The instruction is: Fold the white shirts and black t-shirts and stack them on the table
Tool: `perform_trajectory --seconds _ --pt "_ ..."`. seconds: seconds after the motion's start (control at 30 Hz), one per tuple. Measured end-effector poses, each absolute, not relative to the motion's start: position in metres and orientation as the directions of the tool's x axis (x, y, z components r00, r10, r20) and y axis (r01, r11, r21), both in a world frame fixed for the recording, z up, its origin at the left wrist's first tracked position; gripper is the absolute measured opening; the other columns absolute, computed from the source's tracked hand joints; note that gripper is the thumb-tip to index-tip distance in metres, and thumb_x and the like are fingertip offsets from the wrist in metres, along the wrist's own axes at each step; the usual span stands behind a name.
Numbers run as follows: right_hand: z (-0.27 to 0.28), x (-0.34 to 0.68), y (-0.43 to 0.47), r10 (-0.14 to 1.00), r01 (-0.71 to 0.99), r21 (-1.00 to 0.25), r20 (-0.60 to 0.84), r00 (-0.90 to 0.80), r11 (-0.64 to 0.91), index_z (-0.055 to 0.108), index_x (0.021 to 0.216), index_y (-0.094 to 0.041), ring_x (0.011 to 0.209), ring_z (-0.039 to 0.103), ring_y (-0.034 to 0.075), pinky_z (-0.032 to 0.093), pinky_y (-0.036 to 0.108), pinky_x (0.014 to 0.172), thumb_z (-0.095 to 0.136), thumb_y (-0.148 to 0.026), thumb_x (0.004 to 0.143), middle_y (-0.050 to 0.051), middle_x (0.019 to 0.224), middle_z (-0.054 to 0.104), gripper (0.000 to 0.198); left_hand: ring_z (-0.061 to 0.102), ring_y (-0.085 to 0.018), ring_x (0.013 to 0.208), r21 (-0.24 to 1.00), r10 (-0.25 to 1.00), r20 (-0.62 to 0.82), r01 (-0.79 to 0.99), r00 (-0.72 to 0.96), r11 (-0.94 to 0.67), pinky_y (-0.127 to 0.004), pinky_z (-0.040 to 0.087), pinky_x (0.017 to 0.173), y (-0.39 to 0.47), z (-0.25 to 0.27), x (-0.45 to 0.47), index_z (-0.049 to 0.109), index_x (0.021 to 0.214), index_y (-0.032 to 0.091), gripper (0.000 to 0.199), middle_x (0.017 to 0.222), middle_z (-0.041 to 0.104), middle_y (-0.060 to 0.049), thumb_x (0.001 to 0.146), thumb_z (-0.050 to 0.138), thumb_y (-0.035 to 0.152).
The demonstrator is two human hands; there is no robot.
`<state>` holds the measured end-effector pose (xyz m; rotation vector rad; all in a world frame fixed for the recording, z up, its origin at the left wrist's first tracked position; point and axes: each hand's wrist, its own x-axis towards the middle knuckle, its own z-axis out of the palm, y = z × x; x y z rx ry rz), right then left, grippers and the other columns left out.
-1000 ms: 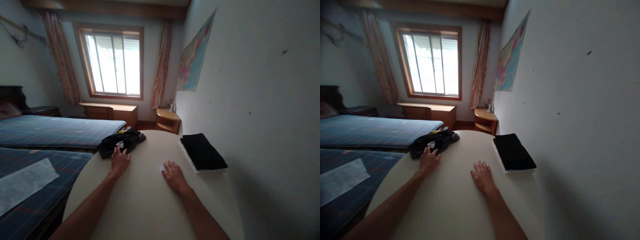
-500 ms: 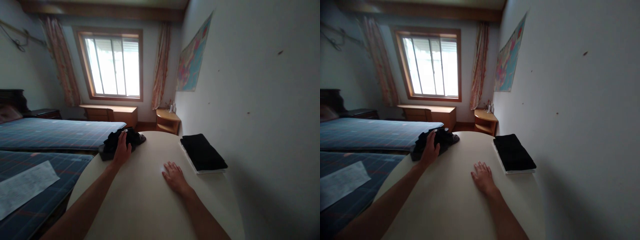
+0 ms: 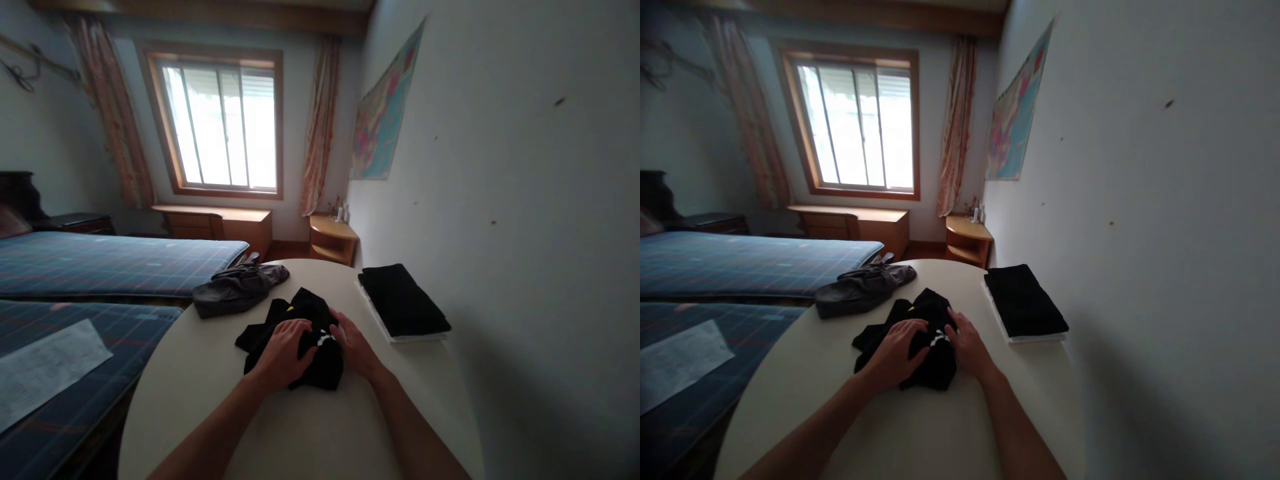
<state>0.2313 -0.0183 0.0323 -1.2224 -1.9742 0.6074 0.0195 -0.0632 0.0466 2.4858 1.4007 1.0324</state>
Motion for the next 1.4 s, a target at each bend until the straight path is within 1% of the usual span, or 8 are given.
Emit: perform_trajectory --seconds 0.13,0.37,0.57,0.67,0.93,1.17,1.27,1.4 --pt "0.035 0.225 -0.023 0.87 0.619 -0.622 0.245 -0.428 0.48 0.06 0.131 -0.021 0.121 0.056 0.026 0.039 0.039 0.104 0.047 -0.053 0.092 0.011 0.129 0.063 0.052 0.049 -0.028 0.126 0.397 0.866 0.408 0.797 0.291 -0.455 -0.044 0.039 0.106 -0.056 0.037 0.006 0.052 0.13 0.021 0.053 0.136 0.055 -0.01 0.077 0.057 0.019" --pt "0.046 0.237 -0.029 0.873 0.68 -0.576 0.133 -0.47 0.454 0.069 0.077 -0.019 0.059 0.057 0.014 0.036 0.024 0.055 0.057 -0.045 0.085 0.0 0.064 0.066 0.03 0.059 -0.02 0.114 0.621 0.76 0.287 0.491 0.583 -0.611 -0.032 0.044 0.101 -0.054 0.051 -0.013 0.067 0.084 0.024 0.044 0.112 0.07 0.0 0.057 0.04 0.002" --pt "0.052 0.25 -0.019 0.93 0.694 -0.668 0.367 -0.005 0.268 0.056 0.087 -0.022 0.07 0.062 0.02 0.043 0.03 0.066 0.036 -0.048 0.093 0.003 0.074 0.065 0.034 0.064 -0.022 0.1 0.699 0.822 0.335 0.464 0.46 -0.544 -0.033 0.046 0.091 -0.048 0.061 -0.03 0.062 0.071 0.02 0.021 0.092 0.073 -0.005 0.078 0.042 0.017" --pt "0.054 0.253 -0.015 0.898 0.567 -0.79 0.397 0.188 0.231 0.052 0.092 -0.023 0.074 0.063 0.023 0.046 0.032 0.069 0.035 -0.056 0.092 0.007 0.08 0.066 0.037 0.063 -0.02 0.069 0.629 0.913 0.301 0.662 0.276 -0.408 -0.029 0.045 0.07 -0.046 0.061 -0.033 0.057 0.061 0.019 0.046 0.067 0.066 -0.004 0.094 0.032 0.039" --pt "0.049 0.254 -0.011 0.822 0.262 -0.923 0.373 0.431 0.282 0.058 0.102 -0.017 0.064 0.057 0.019 0.045 0.03 0.06 0.053 -0.067 0.082 0.002 0.071 0.062 0.054 0.064 -0.024 0.102 0.396 0.933 0.259 0.854 0.25 -0.339 -0.028 0.044 0.079 -0.052 0.055 -0.025 0.06 0.121 0.03 0.042 0.118 0.067 -0.004 0.08 0.065 0.04" --pt "0.051 0.237 -0.019 0.939 -0.221 -0.913 0.341 0.049 0.343 0.044 0.134 -0.029 0.097 0.065 0.02 0.052 0.035 0.086 0.071 -0.045 0.079 0.004 0.112 0.067 0.063 0.069 -0.025 0.085 0.512 0.951 0.255 0.809 0.177 -0.288 -0.031 0.047 0.075 -0.045 0.055 -0.027 0.067 0.101 0.023 0.024 0.089 0.073 -0.006 0.089 0.054 0.039" --pt "0.056 0.223 -0.032 0.933 -0.244 -0.921 0.34 -0.117 0.305 0.043 0.135 -0.031 0.108 0.063 0.021 0.05 0.038 0.094 0.069 -0.04 0.081 0.004 0.122 0.065 0.061 0.061 -0.028 0.111 0.538 0.879 0.444 0.732 0.176 -0.418 -0.038 0.045 0.095 -0.048 0.052 -0.02 0.061 0.122 0.022 0.041 0.117 0.067 -0.01 0.088 0.057 0.045" --pt "0.057 0.205 -0.046 0.877 -0.132 -0.953 0.301 -0.373 0.271 0.052 0.124 -0.026 0.095 0.068 0.02 0.053 0.037 0.085 0.064 -0.038 0.086 0.004 0.103 0.072 0.042 0.046 -0.027 0.133 0.58 0.784 0.552 0.544 0.284 -0.606 -0.04 0.04 0.106 -0.056 0.044 -0.005 0.02 0.153 0.023 0.084 0.152 0.039 -0.013 0.083 0.064 0.037"
